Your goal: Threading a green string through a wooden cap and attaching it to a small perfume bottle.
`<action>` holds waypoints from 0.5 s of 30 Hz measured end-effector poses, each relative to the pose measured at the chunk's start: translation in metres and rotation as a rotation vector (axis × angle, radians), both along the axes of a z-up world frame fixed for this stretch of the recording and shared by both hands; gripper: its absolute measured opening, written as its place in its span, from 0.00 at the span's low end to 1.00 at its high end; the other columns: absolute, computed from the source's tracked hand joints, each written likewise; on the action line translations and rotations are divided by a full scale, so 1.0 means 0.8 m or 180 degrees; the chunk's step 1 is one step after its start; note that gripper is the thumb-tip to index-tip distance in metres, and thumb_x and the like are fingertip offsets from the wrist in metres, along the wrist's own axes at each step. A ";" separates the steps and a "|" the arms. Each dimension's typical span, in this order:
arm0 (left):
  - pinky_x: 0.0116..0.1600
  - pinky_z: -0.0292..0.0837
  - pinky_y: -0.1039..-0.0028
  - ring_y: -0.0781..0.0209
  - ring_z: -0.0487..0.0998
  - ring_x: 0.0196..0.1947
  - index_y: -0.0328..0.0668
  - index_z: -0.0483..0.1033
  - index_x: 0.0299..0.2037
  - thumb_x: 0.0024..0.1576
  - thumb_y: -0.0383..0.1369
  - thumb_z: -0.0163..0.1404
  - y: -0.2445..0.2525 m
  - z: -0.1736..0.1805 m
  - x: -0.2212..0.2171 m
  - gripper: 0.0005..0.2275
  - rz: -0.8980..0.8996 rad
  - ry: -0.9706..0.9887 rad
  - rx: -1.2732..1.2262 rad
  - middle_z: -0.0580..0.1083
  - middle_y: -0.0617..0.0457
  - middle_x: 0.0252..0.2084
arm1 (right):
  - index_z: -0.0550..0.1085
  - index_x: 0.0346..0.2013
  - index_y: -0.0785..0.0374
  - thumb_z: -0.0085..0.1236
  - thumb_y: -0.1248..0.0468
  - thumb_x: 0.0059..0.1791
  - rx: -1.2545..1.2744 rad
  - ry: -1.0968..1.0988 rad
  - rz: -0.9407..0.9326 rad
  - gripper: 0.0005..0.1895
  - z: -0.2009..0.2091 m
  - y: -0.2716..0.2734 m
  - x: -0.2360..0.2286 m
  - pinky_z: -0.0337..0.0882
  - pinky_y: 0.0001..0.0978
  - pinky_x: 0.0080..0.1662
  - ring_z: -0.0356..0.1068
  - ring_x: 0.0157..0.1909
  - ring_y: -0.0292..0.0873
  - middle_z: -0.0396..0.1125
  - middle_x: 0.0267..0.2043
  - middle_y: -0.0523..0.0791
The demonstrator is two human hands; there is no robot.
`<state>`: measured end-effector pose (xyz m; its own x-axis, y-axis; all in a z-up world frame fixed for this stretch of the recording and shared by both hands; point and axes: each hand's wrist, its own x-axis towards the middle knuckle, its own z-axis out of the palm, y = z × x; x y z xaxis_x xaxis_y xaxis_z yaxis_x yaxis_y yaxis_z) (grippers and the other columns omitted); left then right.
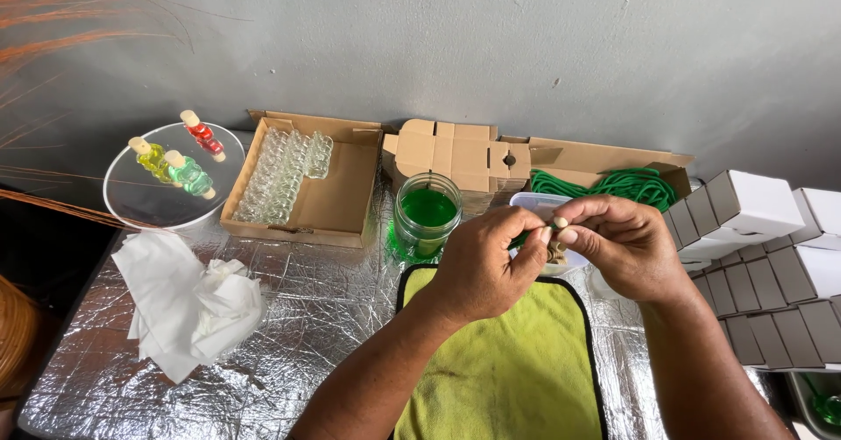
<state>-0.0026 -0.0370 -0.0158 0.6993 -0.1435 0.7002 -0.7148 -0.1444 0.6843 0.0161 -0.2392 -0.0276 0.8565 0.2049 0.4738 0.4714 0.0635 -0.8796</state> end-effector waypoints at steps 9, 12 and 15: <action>0.32 0.75 0.62 0.43 0.79 0.28 0.40 0.74 0.35 0.62 0.29 0.47 -0.008 -0.007 0.000 0.05 0.0176 -0.0338 0.0086 0.71 0.45 0.24 | 0.78 0.40 0.76 0.63 0.76 0.46 0.0007 0.0022 0.0002 0.09 0.000 -0.004 -0.001 0.78 0.35 0.41 0.74 0.33 0.38 0.74 0.29 0.51; 0.32 0.75 0.61 0.41 0.79 0.28 0.39 0.73 0.36 0.63 0.29 0.46 -0.007 -0.010 0.001 0.05 0.0156 -0.0367 0.0083 0.71 0.45 0.25 | 0.78 0.39 0.75 0.64 0.77 0.45 -0.0021 -0.0015 0.0091 0.09 0.004 -0.004 0.000 0.78 0.35 0.41 0.74 0.33 0.39 0.74 0.29 0.51; 0.33 0.76 0.60 0.41 0.79 0.28 0.38 0.73 0.36 0.64 0.29 0.46 -0.007 -0.008 0.000 0.06 0.0141 -0.0376 0.0065 0.71 0.44 0.25 | 0.78 0.38 0.75 0.64 0.78 0.44 -0.0054 -0.0058 0.0170 0.08 0.006 -0.004 0.001 0.78 0.36 0.41 0.76 0.33 0.40 0.74 0.29 0.52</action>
